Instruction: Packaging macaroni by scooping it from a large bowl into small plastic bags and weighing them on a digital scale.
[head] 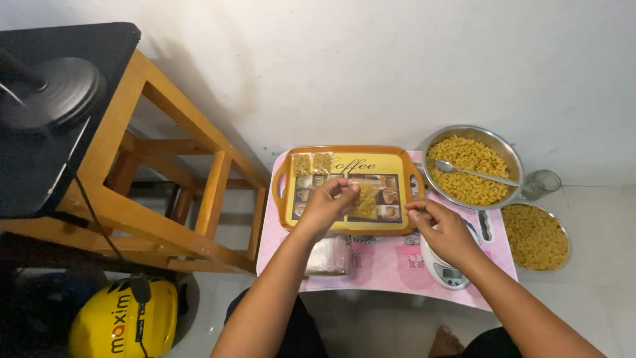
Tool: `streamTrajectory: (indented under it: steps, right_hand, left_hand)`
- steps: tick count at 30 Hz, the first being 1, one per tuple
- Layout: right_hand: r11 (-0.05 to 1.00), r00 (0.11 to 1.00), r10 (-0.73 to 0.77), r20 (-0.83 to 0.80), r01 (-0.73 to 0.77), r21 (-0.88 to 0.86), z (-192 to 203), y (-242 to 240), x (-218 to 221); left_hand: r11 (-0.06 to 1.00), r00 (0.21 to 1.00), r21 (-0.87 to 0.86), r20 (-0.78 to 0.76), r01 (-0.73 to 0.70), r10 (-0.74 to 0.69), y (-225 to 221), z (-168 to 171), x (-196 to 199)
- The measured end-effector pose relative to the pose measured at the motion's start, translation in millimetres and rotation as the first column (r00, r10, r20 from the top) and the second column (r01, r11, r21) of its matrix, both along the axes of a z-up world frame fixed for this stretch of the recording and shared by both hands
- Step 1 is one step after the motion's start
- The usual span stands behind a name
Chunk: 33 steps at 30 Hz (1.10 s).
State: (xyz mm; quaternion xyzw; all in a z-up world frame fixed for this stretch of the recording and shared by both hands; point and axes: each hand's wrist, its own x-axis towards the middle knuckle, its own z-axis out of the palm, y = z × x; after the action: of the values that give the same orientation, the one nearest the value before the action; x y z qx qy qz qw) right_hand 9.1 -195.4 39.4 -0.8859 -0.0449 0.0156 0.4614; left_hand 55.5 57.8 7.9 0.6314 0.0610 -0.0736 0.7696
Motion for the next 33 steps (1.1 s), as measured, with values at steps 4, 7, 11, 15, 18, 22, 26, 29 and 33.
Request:
streamTrajectory:
  steps: [4,7,11,15,18,22,26,29,33]
  right_hand:
    - [0.999,0.999,0.033,0.001,-0.033,-0.036,2,-1,-2]
    - [0.998,0.997,0.043,-0.057,-0.046,-0.045,1,-3,-2]
    - [0.993,0.990,0.077,-0.122,-0.087,-0.081,-2,-4,1]
    - [0.988,0.979,0.098,-0.178,-0.116,-0.097,0,-4,3]
    - [0.987,0.974,0.106,-0.199,-0.127,-0.096,-4,-5,4]
    - [0.986,0.977,0.109,-0.184,-0.129,-0.102,-13,-7,7]
    - [0.980,0.977,0.139,-0.159,-0.159,-0.118,-17,-8,9]
    - [0.977,0.977,0.149,-0.151,-0.169,-0.128,-14,-7,8]
    - [0.973,0.976,0.162,-0.144,-0.182,-0.141,-15,-10,8]
  left_hand:
    - [0.985,0.997,0.153,0.044,-0.073,0.067,59,-40,45]
    - [0.941,0.991,0.311,0.044,-0.131,0.124,102,-73,70]
    - [0.796,0.961,0.566,-0.026,-0.213,0.276,132,-99,77]
    - [0.634,0.940,0.768,-0.145,-0.089,0.308,134,-94,67]
    - [0.465,0.946,0.885,-0.176,0.030,0.274,124,-54,55]
    - [0.468,0.971,0.883,-0.074,-0.042,0.227,128,-82,71]
    - [0.379,0.971,0.925,-0.118,0.032,0.208,113,-33,54]
    - [0.334,0.976,0.940,-0.131,0.066,0.176,104,0,41]
    - [0.234,0.985,0.966,-0.139,0.113,0.099,111,-15,47]
